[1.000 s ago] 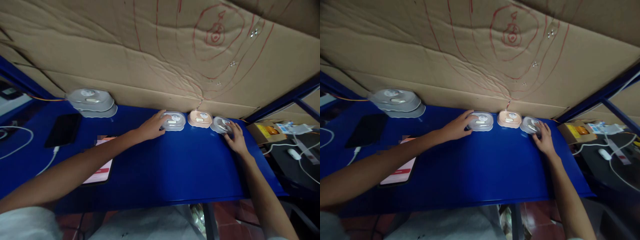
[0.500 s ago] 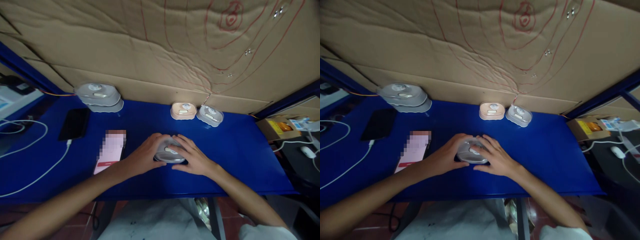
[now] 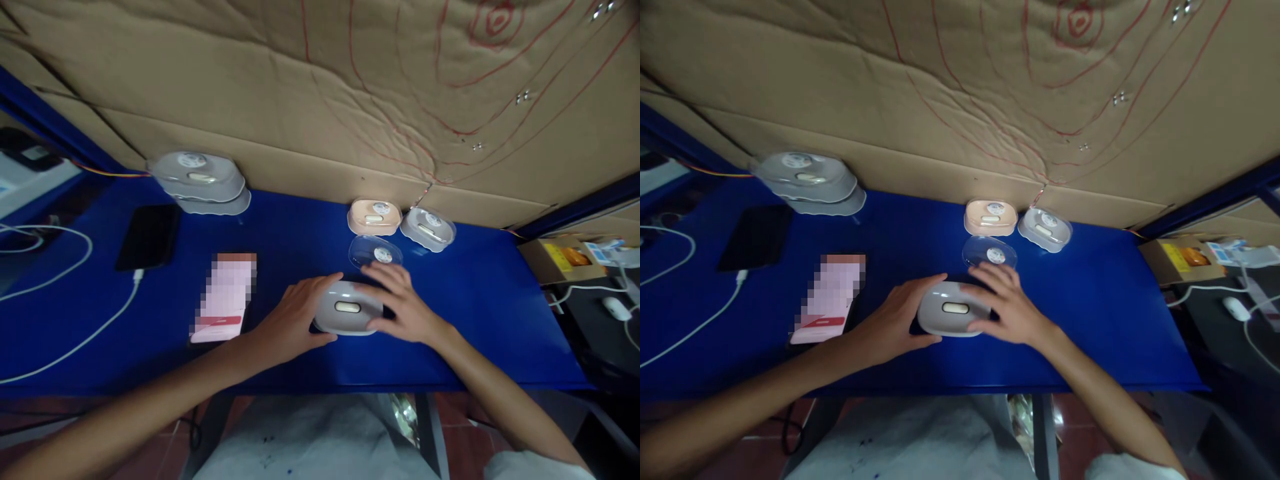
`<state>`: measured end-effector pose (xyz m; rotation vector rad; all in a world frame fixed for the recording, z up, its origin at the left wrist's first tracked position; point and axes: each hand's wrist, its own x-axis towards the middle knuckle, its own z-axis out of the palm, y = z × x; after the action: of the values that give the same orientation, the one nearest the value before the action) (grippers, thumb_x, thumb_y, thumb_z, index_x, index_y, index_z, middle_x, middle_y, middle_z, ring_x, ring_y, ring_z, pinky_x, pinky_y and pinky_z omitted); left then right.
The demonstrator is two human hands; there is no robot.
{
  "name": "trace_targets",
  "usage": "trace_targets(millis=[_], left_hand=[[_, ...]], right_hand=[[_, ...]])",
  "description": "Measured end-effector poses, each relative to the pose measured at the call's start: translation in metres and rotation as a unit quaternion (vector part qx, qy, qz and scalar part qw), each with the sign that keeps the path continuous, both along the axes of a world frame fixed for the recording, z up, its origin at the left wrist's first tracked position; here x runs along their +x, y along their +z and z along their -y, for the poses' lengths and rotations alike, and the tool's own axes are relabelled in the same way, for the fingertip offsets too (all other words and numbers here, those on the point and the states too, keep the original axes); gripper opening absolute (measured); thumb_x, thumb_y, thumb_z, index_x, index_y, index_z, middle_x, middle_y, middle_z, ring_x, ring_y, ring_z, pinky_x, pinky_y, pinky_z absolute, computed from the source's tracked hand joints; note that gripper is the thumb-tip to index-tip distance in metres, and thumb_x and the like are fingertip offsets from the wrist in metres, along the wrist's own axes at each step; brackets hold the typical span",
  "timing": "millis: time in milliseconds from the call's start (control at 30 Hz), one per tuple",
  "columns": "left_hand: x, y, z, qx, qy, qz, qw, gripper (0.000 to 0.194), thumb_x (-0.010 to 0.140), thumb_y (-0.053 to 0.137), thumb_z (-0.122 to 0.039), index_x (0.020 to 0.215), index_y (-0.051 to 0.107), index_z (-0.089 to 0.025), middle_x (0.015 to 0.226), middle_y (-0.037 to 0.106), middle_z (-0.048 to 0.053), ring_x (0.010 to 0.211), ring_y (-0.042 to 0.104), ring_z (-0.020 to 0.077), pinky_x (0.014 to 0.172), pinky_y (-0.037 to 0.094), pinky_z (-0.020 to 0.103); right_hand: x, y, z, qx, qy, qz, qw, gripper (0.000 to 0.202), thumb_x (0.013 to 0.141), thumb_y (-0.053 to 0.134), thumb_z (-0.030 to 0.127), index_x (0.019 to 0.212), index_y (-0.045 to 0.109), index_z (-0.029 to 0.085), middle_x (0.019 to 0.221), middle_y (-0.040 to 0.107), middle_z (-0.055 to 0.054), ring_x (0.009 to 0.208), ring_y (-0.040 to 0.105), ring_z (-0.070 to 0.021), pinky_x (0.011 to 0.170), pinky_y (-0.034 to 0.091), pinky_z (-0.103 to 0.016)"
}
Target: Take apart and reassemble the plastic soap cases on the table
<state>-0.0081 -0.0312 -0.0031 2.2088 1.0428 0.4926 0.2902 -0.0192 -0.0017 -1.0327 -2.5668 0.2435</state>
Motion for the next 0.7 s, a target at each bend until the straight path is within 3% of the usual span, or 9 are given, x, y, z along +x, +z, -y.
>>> trace_targets(millis=[100,267,400,500,567,633,700], left_hand=[[0.002,-0.005,0.0,0.023,-0.001,-0.006,1.0,0.112,0.083,0.088,-0.031,0.166,0.013,-0.035,0.162,0.047,0.017,0.147,0.049,0.0417,0.116,0.041,0.063],[0.004,-0.008,0.007,0.022,0.014,-0.012,1.0,0.109,0.083,0.087,-0.024,0.164,0.014,-0.035,0.16,0.05,0.017,0.144,0.05,0.0413,0.114,0.043,0.063],[0.004,-0.006,0.016,0.011,0.04,-0.005,0.999,0.1,0.088,0.081,-0.022,0.164,0.018,-0.034,0.159,0.049,0.017,0.143,0.051,0.0403,0.113,0.045,0.063],[0.004,-0.005,0.028,0.069,0.02,-0.027,0.997,0.067,0.095,0.073,-0.024,0.154,0.044,-0.036,0.165,0.04,0.015,0.148,0.045,0.041,0.116,0.042,0.064],[0.004,-0.004,0.037,0.101,-0.024,-0.042,0.994,0.036,0.099,0.068,-0.025,0.134,0.062,-0.032,0.167,0.038,0.013,0.148,0.044,0.0404,0.115,0.042,0.063],[0.004,-0.004,0.048,0.109,-0.059,-0.049,0.991,0.015,0.1,0.066,-0.024,0.115,0.069,-0.027,0.162,0.045,0.014,0.144,0.048,0.0395,0.112,0.043,0.062],[0.003,-0.004,0.057,0.106,-0.076,-0.053,0.99,0.008,0.098,0.067,-0.021,0.105,0.067,-0.024,0.156,0.051,0.015,0.142,0.049,0.0386,0.111,0.044,0.061]], right_hand=[[-0.016,0.005,0.024,-0.025,0.058,-0.048,0.997,0.045,0.102,0.066,0.048,0.14,0.066,0.025,0.142,0.07,-0.011,0.15,0.051,-0.0319,0.12,0.046,-0.056],[-0.011,0.005,0.033,-0.036,-0.016,-0.227,0.973,0.023,0.106,0.062,0.03,0.123,0.075,0.022,0.116,0.077,-0.01,0.117,0.073,-0.0249,0.106,0.059,-0.046],[0.004,0.001,0.032,0.015,-0.09,-0.221,0.971,0.024,0.104,0.064,0.031,0.124,0.076,0.027,0.118,0.076,-0.01,0.117,0.073,-0.0288,0.108,0.058,-0.053],[0.009,-0.007,0.033,0.033,-0.107,-0.179,0.978,0.026,0.102,0.068,0.032,0.128,0.075,0.028,0.125,0.075,-0.01,0.125,0.07,-0.0302,0.114,0.054,-0.058],[0.008,-0.012,0.033,0.035,-0.099,-0.152,0.983,0.028,0.102,0.069,0.034,0.13,0.072,0.028,0.127,0.075,-0.01,0.127,0.069,-0.0291,0.117,0.051,-0.058],[0.007,-0.013,0.033,0.029,-0.095,-0.116,0.988,0.029,0.103,0.068,0.035,0.131,0.07,0.027,0.13,0.075,-0.009,0.13,0.067,-0.0286,0.121,0.046,-0.059],[0.005,-0.011,0.033,0.019,-0.098,-0.069,0.993,0.031,0.105,0.065,0.037,0.134,0.068,0.027,0.136,0.073,-0.01,0.136,0.064,-0.0292,0.125,0.038,-0.062]])
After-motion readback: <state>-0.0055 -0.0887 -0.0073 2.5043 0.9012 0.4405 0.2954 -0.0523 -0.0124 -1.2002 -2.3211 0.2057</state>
